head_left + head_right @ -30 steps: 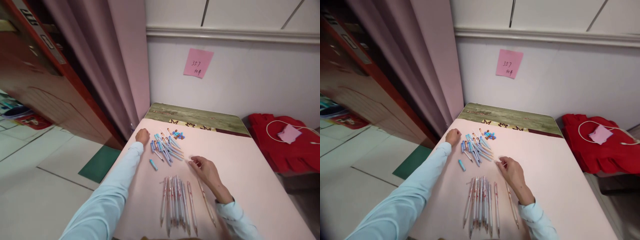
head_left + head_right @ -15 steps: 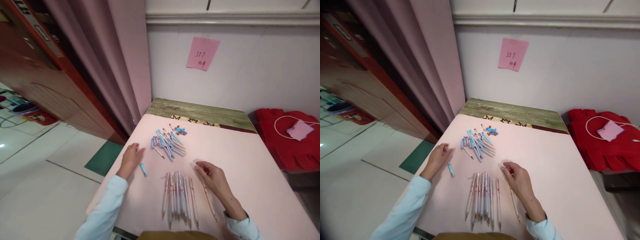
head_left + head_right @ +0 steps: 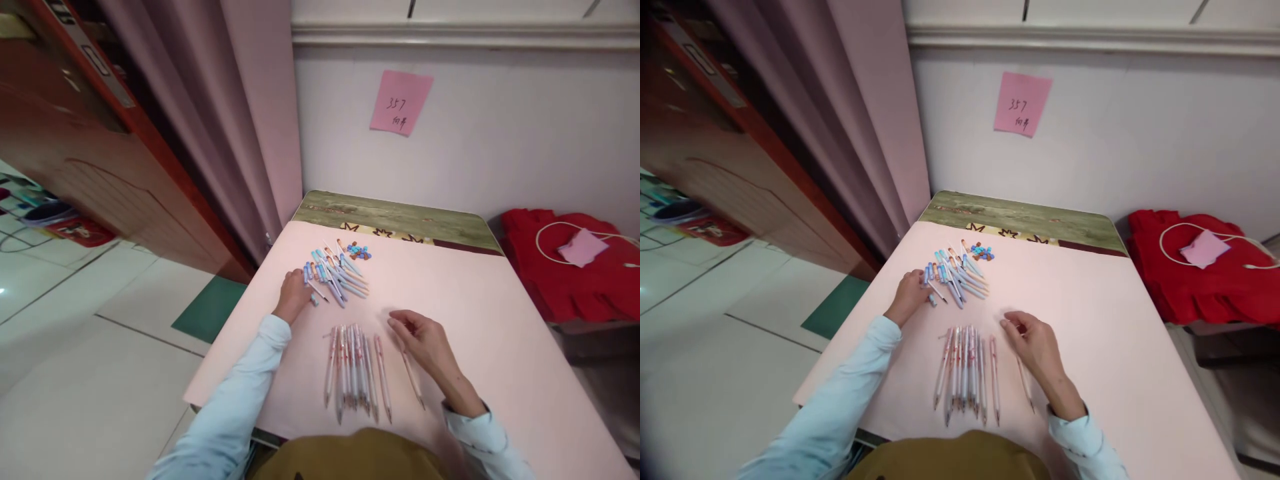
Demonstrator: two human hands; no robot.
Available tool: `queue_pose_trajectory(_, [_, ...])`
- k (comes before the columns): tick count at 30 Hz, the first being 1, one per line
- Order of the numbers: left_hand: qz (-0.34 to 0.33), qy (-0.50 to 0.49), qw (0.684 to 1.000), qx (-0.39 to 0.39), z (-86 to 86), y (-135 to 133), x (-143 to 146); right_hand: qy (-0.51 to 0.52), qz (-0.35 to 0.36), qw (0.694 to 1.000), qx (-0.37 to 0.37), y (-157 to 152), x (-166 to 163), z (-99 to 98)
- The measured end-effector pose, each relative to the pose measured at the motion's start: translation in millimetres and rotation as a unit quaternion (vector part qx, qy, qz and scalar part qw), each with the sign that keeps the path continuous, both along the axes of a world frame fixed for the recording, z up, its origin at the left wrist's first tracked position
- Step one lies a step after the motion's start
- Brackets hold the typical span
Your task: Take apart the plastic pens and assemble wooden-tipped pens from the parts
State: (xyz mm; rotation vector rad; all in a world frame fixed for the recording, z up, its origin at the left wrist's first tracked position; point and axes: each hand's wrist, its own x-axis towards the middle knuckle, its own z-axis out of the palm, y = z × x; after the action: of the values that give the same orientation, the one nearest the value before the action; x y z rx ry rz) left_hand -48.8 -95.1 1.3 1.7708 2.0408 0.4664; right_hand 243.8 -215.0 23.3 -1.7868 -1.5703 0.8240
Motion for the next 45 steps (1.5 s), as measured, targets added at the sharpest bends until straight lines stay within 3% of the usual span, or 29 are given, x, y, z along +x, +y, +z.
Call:
queue_pose_trajectory(4, [-0.017,-0.015,1.0,0.015,-5.8,9,7,-0.022,-0.078,0.997,-0.017,-25,50,-6.0])
queue_pose_trajectory(8, [-0.006,-0.026,0.999,0.029,-12.4,5,5,-0.055,-0.089,0.994,-0.038,-51,71,-14.1])
queue_pose_trajectory(14, [0.031,-0.048,0.997,0.051,-14.9,3,4,-0.121,-0.012,0.99,-0.071,-70,38,-15.7])
queue_pose_trajectory(20, [0.067,-0.086,0.993,0.044,-15.8,1,6,-0.248,0.011,0.966,-0.07,-71,14,-13.5])
queue_pose_trajectory(30, [0.112,-0.117,0.985,0.056,-23.9,2,18,-0.118,-0.01,0.992,-0.036,-78,24,-29.0])
queue_pose_trajectory(37, [0.12,-0.139,0.98,0.08,-22.7,6,38,-0.118,-0.018,0.993,-0.024,-80,23,-30.9])
queue_pose_trajectory(45, [0.117,-0.146,0.979,0.086,-25.3,-4,28,-0.105,-0.017,0.994,-0.013,-82,26,-34.1])
